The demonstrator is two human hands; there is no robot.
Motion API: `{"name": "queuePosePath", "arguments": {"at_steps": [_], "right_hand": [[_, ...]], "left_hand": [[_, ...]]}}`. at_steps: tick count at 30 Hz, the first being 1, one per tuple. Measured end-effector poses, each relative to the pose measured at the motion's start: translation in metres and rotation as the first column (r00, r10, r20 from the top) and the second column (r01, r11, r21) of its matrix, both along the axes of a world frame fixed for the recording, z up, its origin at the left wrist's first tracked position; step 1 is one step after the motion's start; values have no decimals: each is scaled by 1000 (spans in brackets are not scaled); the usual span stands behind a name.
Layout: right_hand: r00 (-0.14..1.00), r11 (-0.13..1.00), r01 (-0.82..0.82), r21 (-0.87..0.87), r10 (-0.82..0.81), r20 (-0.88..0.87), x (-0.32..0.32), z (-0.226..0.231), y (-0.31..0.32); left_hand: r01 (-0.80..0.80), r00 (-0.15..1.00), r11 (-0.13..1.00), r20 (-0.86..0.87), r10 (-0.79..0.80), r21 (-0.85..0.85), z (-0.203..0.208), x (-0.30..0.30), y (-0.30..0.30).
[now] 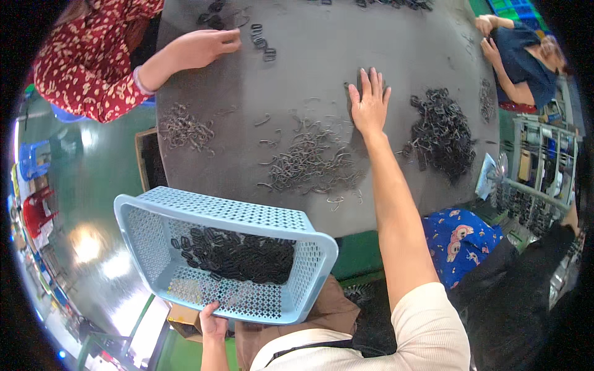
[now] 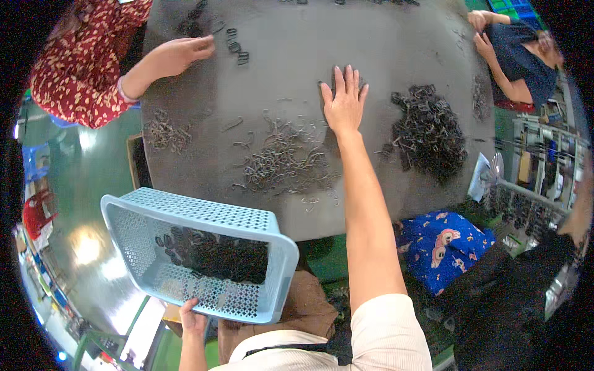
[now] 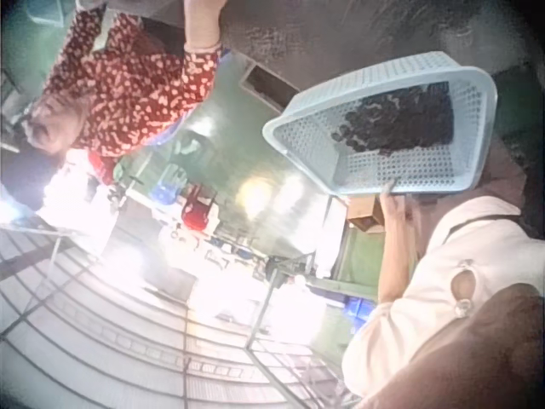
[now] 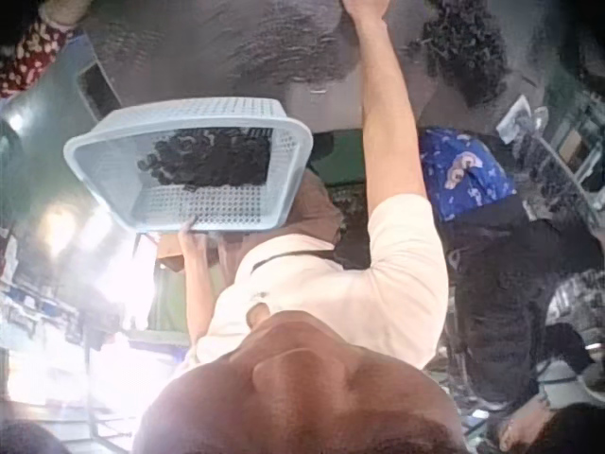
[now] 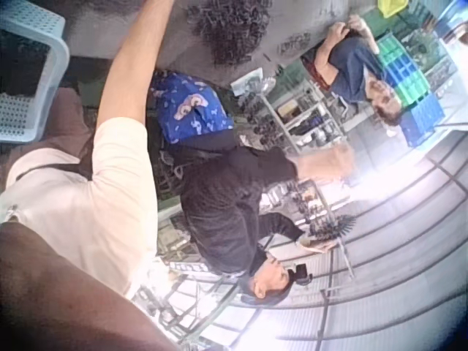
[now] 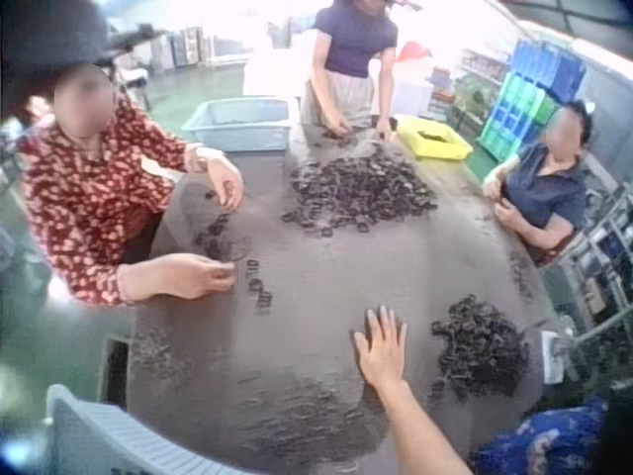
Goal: The person sorts through a pile of small black metal clips on a table and places them into a blue plastic basket.
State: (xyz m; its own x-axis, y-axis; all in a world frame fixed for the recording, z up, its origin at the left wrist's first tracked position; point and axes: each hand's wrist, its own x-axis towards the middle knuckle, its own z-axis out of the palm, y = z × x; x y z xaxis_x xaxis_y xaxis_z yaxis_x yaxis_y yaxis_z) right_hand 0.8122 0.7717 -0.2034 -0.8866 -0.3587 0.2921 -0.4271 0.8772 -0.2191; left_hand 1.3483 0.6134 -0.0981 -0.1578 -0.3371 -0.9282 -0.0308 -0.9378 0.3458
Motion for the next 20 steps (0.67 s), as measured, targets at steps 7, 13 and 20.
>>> {"name": "queuePosePath", "arguments": {"at_steps": [7, 13, 20], "right_hand": [[717, 739, -663, -119, 673, 179, 86, 9, -25], [659, 667, -735, -123, 745, 100, 72, 25, -68], [398, 392, -915, 94, 842, 364, 123, 17, -71]], "left_hand": [[-225, 973, 972, 32, 228, -65, -25, 58, 22], [-351, 936, 929, -61, 346, -122, -23, 73, 26], [-600, 793, 781, -2, 609, -170, -33, 108, 45]]}}
